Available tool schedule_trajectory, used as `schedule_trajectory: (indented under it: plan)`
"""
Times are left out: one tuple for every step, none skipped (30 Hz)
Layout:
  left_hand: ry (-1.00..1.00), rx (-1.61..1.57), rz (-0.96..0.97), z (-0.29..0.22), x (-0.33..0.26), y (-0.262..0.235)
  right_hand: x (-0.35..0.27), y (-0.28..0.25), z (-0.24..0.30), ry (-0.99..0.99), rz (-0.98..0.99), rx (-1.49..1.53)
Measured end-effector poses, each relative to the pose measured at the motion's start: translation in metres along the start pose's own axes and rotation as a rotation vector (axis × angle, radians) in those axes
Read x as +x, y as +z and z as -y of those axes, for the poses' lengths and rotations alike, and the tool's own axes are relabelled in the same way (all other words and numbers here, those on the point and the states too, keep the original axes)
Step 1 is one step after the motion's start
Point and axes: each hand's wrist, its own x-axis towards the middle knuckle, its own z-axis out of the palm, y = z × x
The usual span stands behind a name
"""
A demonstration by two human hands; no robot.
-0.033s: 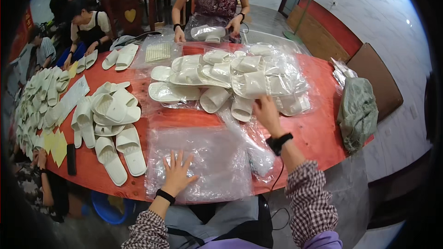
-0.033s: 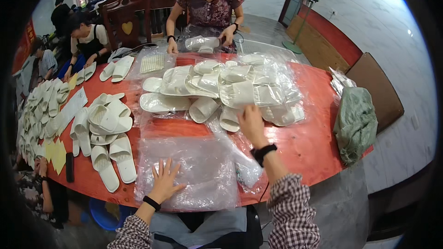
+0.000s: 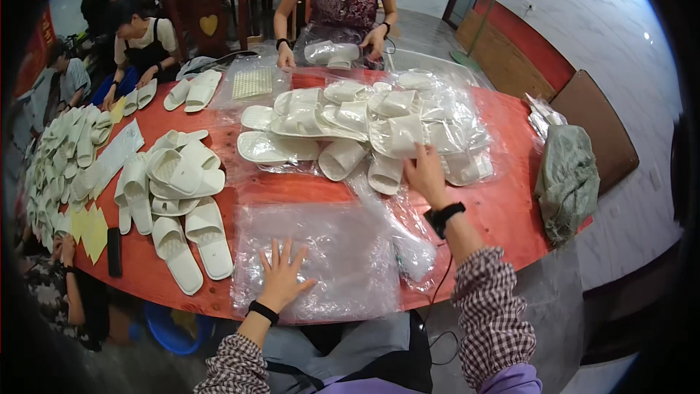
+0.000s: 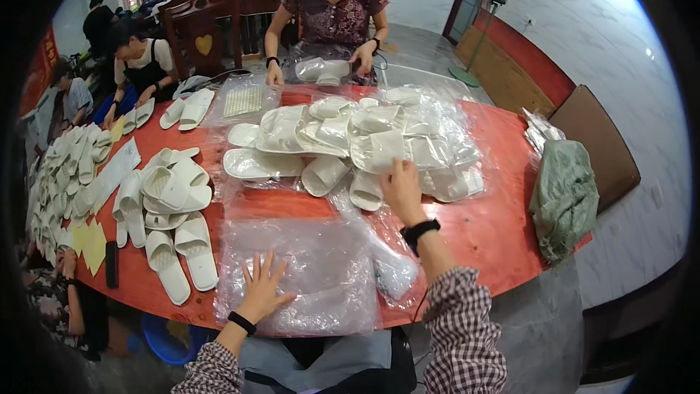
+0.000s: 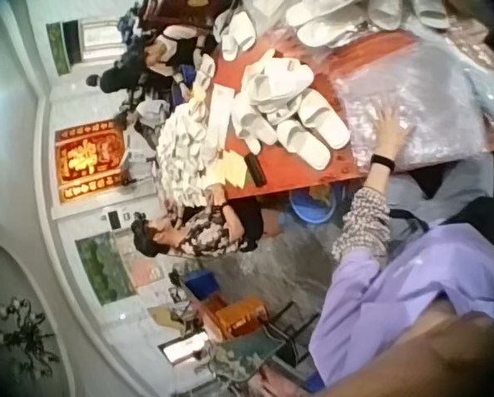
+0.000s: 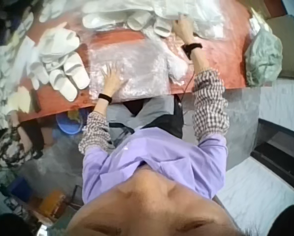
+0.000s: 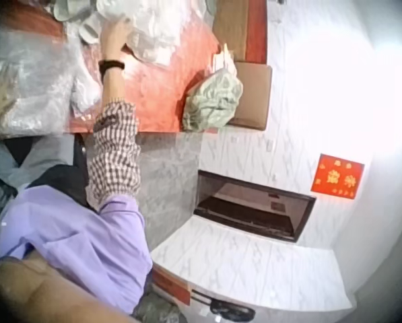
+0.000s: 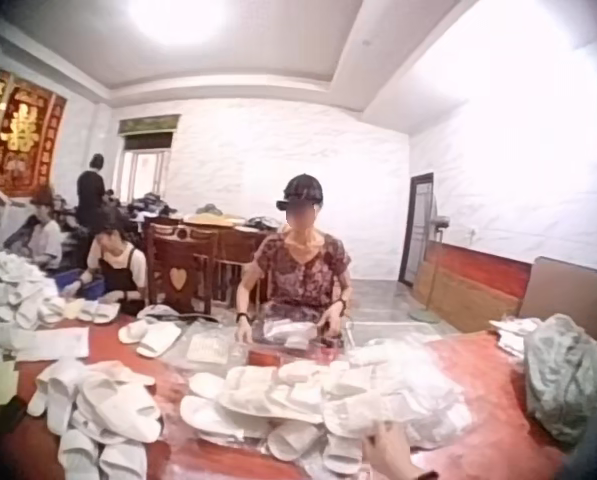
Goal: The person is putting pairs of white sandals into plastic bags.
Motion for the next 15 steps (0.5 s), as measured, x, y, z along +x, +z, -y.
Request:
schedule_trajectory:
  plan:
    - [0.008, -0.002, 0.004, 0.001, 0.002, 0.004, 0.015, 0.002, -0.002, -0.007, -0.003, 0.010]
    - [0.018, -0.003, 0.006, 0.001, 0.004, 0.008, 0.029, 0.004, -0.002, 0.083, 0.015, -0.163]
    - [0.015, -0.007, -0.007, 0.003, 0.001, 0.009, 0.042, 0.011, 0.004, 0.156, 0.029, -0.326]
    - [-0.006, 0.005, -0.028, 0.005, -0.003, 0.011, 0.053, 0.018, 0.009, 0.133, 0.020, -0.308]
    - [0.010, -0.001, -0.014, 0.003, -0.001, 0.013, 0.063, 0.024, 0.001, 0.192, 0.060, -0.348]
    - [0.014, -0.003, -0.002, 0.005, -0.001, 0.014, 0.072, 0.031, 0.007, 0.242, 0.107, -0.379]
    - [0.002, -0.002, 0.002, 0.008, -0.003, 0.015, 0.076, 0.040, 0.014, 0.296, 0.165, -0.408]
    - [-0.031, 0.007, -0.010, 0.012, -0.003, 0.013, 0.080, 0.045, 0.028, 0.266, 0.170, -0.388]
    - [-0.051, 0.024, 0.009, 0.015, -0.009, 0.013, 0.082, 0.052, 0.040, 0.321, 0.224, -0.435]
    - [-0.079, 0.039, 0.027, 0.017, -0.016, 0.013, 0.083, 0.061, 0.055, 0.367, 0.280, -0.481]
    - [-0.042, 0.023, 0.001, 0.014, -0.011, 0.014, 0.085, 0.063, 0.036, 0.295, 0.244, -0.532]
    - [-0.009, 0.020, 0.001, 0.008, -0.005, 0.014, 0.090, 0.063, 0.005, 0.217, 0.208, -0.574]
    - [0.005, 0.019, 0.002, 0.006, -0.001, 0.013, 0.093, 0.059, -0.011, 0.220, 0.226, -0.572]
    - [0.044, 0.009, -0.034, 0.001, 0.006, 0.012, 0.095, 0.055, -0.039, 0.103, 0.198, -0.698]
    - [0.030, 0.013, -0.057, 0.007, -0.001, 0.014, 0.094, 0.051, -0.021, 0.190, 0.260, -0.512]
